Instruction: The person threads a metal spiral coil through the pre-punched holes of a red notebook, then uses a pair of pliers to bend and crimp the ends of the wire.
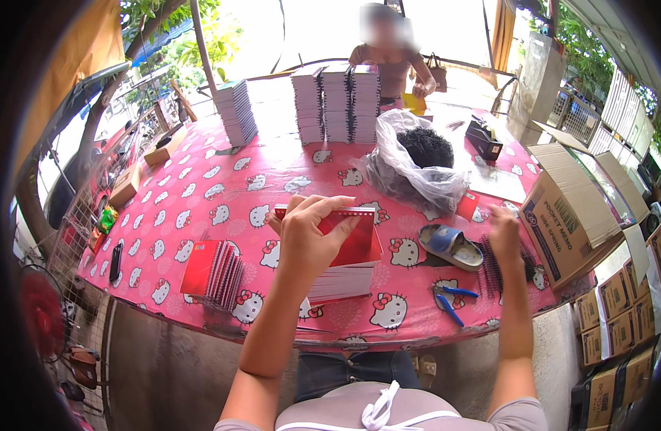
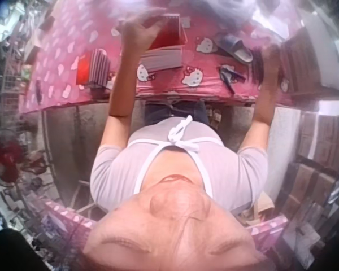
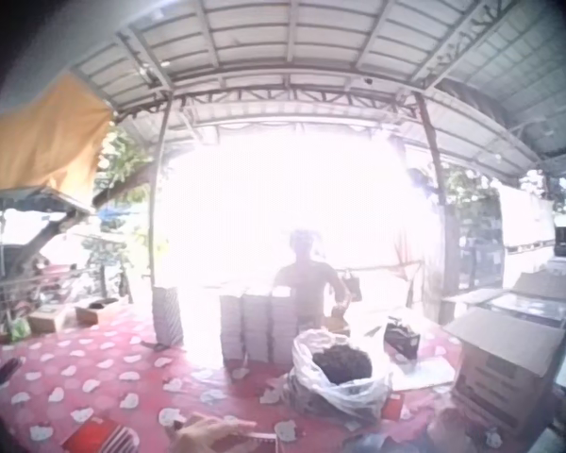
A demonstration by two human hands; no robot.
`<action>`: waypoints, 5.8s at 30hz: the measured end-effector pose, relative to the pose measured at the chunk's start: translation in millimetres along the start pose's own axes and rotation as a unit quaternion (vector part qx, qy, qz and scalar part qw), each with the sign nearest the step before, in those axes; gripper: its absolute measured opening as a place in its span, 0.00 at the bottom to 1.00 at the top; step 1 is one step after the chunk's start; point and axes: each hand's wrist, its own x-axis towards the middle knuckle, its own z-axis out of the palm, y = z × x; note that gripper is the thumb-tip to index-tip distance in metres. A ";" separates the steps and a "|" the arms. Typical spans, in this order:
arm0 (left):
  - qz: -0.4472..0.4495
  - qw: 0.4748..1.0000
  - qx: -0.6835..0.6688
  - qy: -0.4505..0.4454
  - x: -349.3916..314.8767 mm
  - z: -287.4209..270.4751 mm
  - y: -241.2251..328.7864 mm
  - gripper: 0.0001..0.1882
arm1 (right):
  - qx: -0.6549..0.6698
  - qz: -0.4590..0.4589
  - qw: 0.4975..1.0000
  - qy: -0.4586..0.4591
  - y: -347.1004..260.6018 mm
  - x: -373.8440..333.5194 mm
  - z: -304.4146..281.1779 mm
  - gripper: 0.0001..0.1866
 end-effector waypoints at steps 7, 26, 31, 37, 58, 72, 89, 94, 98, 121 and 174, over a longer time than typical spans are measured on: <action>-0.019 0.999 -0.045 0.018 -1.3 1.7 -3.3 0.10 | 0.382 -0.065 0.914 -0.118 -204.2 20.0 -39.9 0.11; -0.004 0.998 -0.044 0.052 -10.9 -0.8 -1.2 0.12 | 0.279 -0.216 0.918 -0.184 -221.4 37.2 -42.0 0.12; -0.002 0.998 -0.023 0.053 -11.5 1.1 -1.4 0.12 | 0.326 -0.133 0.907 -0.229 -222.4 33.9 -37.0 0.11; -0.014 0.998 -0.028 0.053 -13.6 2.0 -0.1 0.11 | 0.228 -0.202 0.940 -0.151 -234.3 31.5 -43.1 0.14; -0.017 0.998 -0.022 0.052 -18.1 6.0 -3.7 0.11 | 0.240 -0.170 0.943 -0.159 -251.0 29.3 -33.4 0.11; 0.005 1.000 0.004 0.027 -24.7 -7.5 7.2 0.11 | 0.298 -0.207 0.920 -0.148 -234.3 31.7 -35.8 0.05; 0.004 1.000 0.011 0.018 -7.1 -9.0 -5.0 0.16 | 0.354 0.026 0.910 -0.216 -82.8 76.2 -21.6 0.13; -0.014 1.000 -0.013 0.016 -4.8 -9.9 -9.1 0.20 | 0.394 -0.183 0.830 -0.351 -155.9 89.9 -2.8 0.18; -0.022 0.999 -0.045 -0.014 -0.2 -10.0 -11.8 0.21 | 0.505 -0.069 0.799 -0.318 -144.3 92.8 6.1 0.22; -0.231 0.838 -0.488 0.074 -30.8 -22.2 -66.8 0.15 | 0.269 -0.063 0.928 -0.251 -179.9 76.4 30.7 0.23; 0.017 0.845 -0.521 0.122 -158.2 -136.9 -19.4 0.14 | 0.594 -0.238 0.744 -0.192 -408.0 -75.9 -57.0 0.15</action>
